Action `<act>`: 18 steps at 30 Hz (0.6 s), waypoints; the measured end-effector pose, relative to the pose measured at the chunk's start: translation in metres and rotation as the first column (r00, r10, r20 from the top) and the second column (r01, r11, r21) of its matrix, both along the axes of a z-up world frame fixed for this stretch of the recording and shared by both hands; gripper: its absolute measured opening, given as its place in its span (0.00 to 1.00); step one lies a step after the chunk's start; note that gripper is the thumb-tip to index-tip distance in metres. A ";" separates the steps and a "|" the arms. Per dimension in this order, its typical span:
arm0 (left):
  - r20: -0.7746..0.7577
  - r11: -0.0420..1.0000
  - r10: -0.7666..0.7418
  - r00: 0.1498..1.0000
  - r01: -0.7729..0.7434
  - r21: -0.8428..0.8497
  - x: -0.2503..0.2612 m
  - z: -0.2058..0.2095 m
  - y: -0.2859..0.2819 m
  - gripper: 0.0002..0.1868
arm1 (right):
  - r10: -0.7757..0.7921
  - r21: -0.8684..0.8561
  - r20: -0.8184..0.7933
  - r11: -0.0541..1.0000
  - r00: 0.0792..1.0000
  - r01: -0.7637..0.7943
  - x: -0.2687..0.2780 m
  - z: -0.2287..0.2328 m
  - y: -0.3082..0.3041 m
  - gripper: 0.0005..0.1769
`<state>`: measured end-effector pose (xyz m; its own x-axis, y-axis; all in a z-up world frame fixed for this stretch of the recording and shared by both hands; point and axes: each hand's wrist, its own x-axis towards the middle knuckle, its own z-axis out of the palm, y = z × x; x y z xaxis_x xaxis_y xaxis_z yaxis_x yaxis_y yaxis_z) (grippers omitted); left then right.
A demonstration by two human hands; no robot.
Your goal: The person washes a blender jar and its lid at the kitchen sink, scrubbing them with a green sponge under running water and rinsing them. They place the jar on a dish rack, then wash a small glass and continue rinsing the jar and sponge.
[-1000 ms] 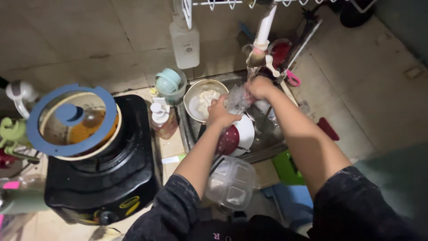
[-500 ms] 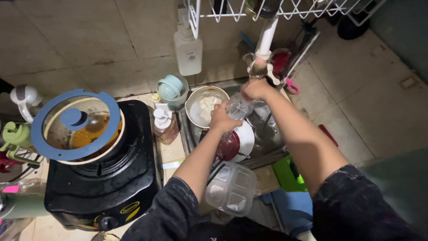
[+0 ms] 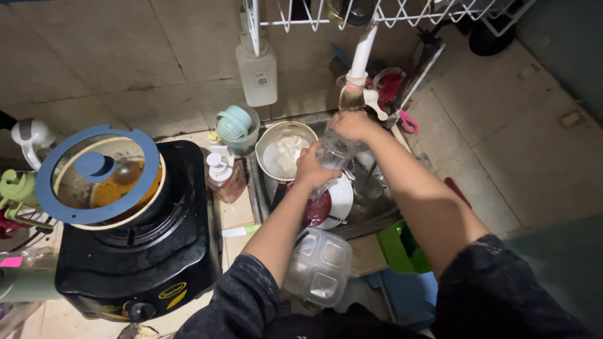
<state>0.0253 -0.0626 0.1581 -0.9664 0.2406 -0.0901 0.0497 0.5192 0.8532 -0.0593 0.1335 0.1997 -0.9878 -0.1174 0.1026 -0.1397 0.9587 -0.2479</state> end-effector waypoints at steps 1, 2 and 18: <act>0.002 1.000 0.015 1.000 -0.015 0.021 0.001 -0.002 -0.001 0.59 | 0.000 -0.140 0.088 0.990 0.996 0.013 0.008 0.008 -0.004 0.20; 0.005 0.999 0.029 1.000 -0.029 0.043 0.002 -0.003 -0.003 0.59 | 0.012 -0.275 0.175 0.961 0.985 0.037 0.019 0.018 -0.007 0.19; -0.046 0.785 -0.003 0.999 0.031 0.619 0.004 -0.014 0.045 0.56 | -0.274 -0.599 -0.216 0.795 0.937 0.095 0.105 0.063 -0.028 0.09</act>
<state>0.0290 -0.0175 0.1438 -0.9609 0.2479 0.1231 0.0953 -0.1215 0.9880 0.0452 0.1057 0.2626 -0.9023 0.2332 0.3625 -0.1230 0.6667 -0.7351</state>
